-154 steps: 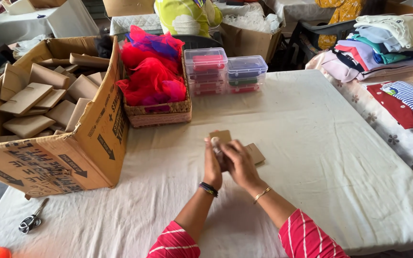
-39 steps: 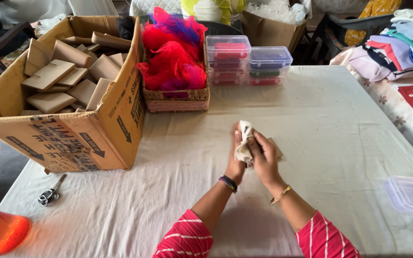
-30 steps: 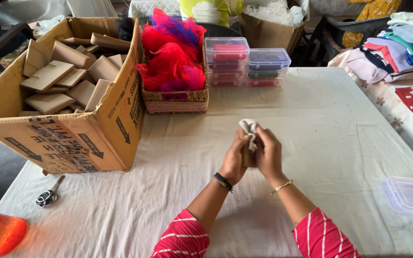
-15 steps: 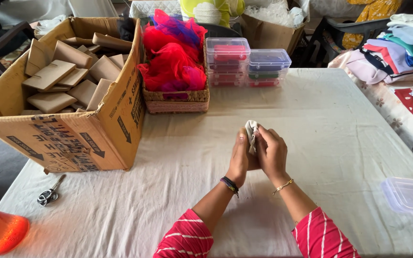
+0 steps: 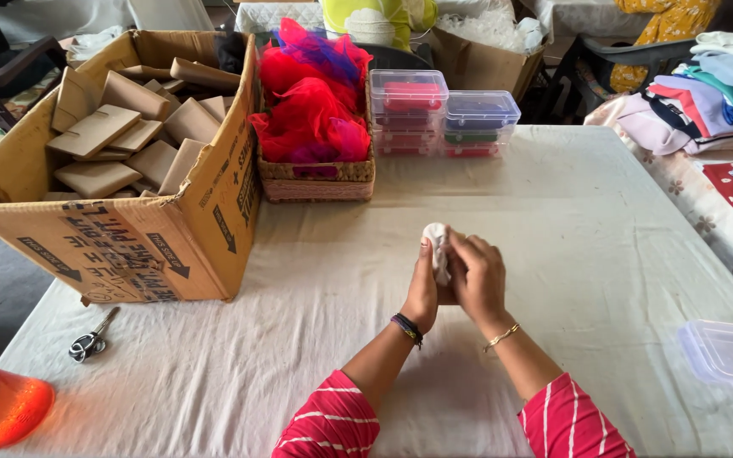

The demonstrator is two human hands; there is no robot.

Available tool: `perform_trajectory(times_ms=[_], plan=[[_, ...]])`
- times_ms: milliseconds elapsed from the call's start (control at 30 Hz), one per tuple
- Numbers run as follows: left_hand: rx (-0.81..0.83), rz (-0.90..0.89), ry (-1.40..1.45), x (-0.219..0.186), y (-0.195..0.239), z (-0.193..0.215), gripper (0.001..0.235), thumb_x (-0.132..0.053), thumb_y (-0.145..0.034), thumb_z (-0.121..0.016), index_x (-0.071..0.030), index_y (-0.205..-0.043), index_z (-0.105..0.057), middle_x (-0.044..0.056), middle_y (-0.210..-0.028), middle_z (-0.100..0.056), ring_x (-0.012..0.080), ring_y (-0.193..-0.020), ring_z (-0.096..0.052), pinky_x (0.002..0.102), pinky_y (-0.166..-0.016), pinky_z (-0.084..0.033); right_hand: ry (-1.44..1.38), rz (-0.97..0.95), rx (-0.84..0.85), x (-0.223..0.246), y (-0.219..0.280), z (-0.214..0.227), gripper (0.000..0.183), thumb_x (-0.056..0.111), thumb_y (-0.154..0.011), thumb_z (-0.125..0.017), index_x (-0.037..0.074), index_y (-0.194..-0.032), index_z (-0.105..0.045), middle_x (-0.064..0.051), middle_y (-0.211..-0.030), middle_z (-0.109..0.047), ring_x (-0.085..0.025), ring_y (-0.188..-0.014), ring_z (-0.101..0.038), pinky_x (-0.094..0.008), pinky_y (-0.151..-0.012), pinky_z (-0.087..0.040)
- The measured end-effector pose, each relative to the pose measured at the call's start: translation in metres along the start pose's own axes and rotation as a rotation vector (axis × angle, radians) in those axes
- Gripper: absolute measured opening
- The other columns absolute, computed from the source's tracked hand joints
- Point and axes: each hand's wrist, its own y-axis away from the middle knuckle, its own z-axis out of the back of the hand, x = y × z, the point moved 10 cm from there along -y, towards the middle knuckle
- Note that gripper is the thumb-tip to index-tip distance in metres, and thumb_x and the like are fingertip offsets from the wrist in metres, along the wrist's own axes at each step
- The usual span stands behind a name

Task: The person wraps rectangular cardboard pieces with red net fabric, folding the fabric around each piece by hand. They take cardboard pieces from a box, wrap them one at a time, and place the wrapped pieces into a clear plastic container.

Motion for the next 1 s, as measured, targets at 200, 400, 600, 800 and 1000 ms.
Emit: perform_trajectory(times_ms=[200,400,600,800,1000], plan=[[-0.074,-0.080,-0.191,-0.037,0.005,0.004,0.068,-0.061,-0.106,-0.030,-0.011,-0.149,-0.046,0.011,-0.128,-0.062,0.0217,-0.116,-0.062,0.040,-0.101,-0.052,-0.008,-0.116,0.097,-0.008,0.003,-0.010,0.038,-0.004,-0.086,-0.065,0.004,-0.122,-0.072,-0.009,-0.081,-0.065,-0.028,-0.076,-0.062,-0.041,-0.075,-0.047],[-0.070,-0.061,-0.096,-0.027,0.003,0.005,0.070,-0.063,-0.102,-0.029,-0.016,-0.152,-0.040,0.016,-0.121,-0.064,0.0244,-0.106,-0.064,0.039,-0.088,-0.052,-0.180,-0.025,0.103,0.008,0.008,-0.015,0.031,-0.005,-0.082,-0.067,0.003,-0.112,-0.071,-0.011,-0.087,-0.067,-0.029,-0.079,-0.064,-0.040,-0.071,-0.050],[-0.037,-0.075,-0.216,-0.008,-0.004,0.010,0.078,-0.068,-0.103,-0.034,-0.010,-0.155,-0.042,0.011,-0.142,-0.057,0.0191,-0.127,-0.057,0.036,-0.108,-0.047,-0.148,-0.261,-0.022,-0.032,0.000,0.004,0.026,-0.005,-0.092,-0.068,-0.001,-0.117,-0.070,-0.015,-0.087,-0.070,-0.028,-0.074,-0.069,-0.038,-0.066,-0.053],[-0.177,-0.111,0.024,-0.042,-0.008,0.036,0.079,-0.071,-0.096,-0.031,-0.018,-0.155,-0.036,0.016,-0.130,-0.056,0.0261,-0.111,-0.061,0.045,-0.098,-0.051,-0.314,-0.162,0.211,-0.005,0.017,-0.035,0.030,-0.004,-0.086,-0.066,0.002,-0.115,-0.073,-0.011,-0.092,-0.076,-0.024,-0.076,-0.075,-0.034,-0.068,-0.057],[-0.088,-0.057,0.044,-0.003,-0.006,0.018,0.082,-0.072,-0.098,-0.025,-0.017,-0.158,-0.035,0.016,-0.140,-0.051,0.0275,-0.123,-0.053,0.049,-0.106,-0.042,-0.208,-0.024,0.092,-0.011,0.012,-0.022,0.034,-0.006,-0.085,-0.066,0.001,-0.117,-0.072,-0.014,-0.096,-0.076,-0.027,-0.085,-0.073,-0.037,-0.077,-0.056]])
